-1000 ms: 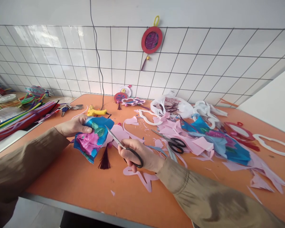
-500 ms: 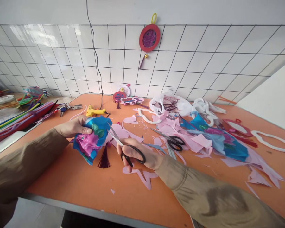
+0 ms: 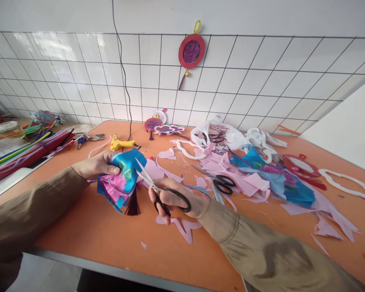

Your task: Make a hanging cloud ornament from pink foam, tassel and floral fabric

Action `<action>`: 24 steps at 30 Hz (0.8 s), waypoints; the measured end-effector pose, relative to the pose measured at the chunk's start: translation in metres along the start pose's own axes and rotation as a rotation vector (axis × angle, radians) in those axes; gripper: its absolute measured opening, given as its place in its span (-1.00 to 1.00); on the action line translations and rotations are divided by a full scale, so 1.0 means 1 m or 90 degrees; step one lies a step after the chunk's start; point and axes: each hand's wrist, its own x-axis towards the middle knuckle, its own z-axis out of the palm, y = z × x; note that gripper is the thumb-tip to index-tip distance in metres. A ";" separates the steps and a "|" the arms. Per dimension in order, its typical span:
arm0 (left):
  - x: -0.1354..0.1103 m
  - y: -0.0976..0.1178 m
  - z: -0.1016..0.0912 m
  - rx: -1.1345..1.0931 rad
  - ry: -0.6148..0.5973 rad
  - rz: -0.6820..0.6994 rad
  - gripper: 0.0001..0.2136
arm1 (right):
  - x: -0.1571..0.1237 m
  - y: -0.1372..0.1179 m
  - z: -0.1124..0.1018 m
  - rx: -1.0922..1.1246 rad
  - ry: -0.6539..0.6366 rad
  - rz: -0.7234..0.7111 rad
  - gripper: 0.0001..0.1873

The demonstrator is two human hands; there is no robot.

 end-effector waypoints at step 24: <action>0.000 0.005 0.003 0.084 -0.043 0.006 -0.64 | 0.004 -0.006 0.008 -0.052 0.088 0.110 -0.36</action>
